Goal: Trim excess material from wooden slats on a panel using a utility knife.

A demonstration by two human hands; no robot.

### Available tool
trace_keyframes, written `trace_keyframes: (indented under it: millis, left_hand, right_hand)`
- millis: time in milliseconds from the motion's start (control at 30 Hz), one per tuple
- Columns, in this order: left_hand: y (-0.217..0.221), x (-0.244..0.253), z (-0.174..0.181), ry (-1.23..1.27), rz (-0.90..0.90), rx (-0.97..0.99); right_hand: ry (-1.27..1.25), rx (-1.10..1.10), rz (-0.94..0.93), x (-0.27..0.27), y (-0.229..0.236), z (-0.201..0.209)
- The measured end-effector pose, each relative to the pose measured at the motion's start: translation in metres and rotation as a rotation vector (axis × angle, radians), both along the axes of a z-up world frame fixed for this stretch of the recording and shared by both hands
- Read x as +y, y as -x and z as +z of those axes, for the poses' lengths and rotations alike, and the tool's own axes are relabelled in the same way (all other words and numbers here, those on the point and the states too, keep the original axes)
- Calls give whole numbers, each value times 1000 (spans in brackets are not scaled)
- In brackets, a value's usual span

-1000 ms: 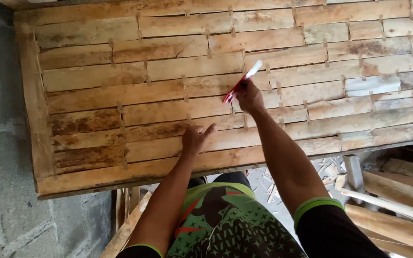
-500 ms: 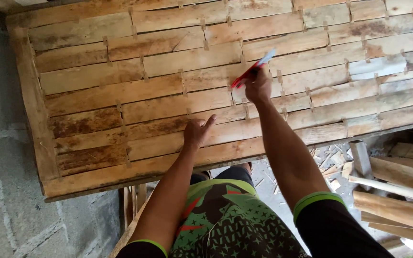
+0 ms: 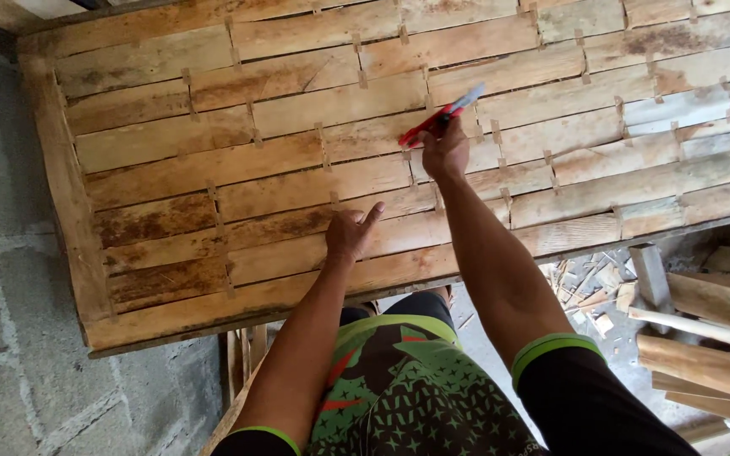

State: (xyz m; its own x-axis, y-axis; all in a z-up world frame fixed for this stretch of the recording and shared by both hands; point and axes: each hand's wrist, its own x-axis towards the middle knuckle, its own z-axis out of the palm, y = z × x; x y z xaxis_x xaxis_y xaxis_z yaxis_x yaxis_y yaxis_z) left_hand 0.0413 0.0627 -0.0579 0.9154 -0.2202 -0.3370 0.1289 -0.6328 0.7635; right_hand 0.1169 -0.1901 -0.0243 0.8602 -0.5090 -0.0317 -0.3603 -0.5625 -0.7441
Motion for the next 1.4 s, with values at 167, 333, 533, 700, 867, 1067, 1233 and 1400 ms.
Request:
trace_keyframes:
  millis: [167,333,533,700,867,1067,1233,1400]
  left_hand:
    - [-1,-1,3,-31,-14,5]
    - [-5,-3,15,-55,-56,64]
    - [-12,-7,3,-105,-39,83]
    - [-24,-13,0,-238,-61,251]
    - [-24,-18,29,-279,-25,255]
    - [-15,-23,25,-326,-70,107]
    - [-5,-25,29,-475,-238,-114]
    - [4,-24,69,-496,-259,-24]
  right_hand:
    - [96,-57,63,-8,5,-15]
    - [10,-82,61,-15,14,4]
    - [26,-66,152,-30,36,21]
    - [71,17,277,-48,57,27]
    - [90,12,173,-46,70,38]
    - [77,-8,146,-53,91,23]
    - [155,114,129,-50,113,21]
    - [104,67,34,-25,140,20]
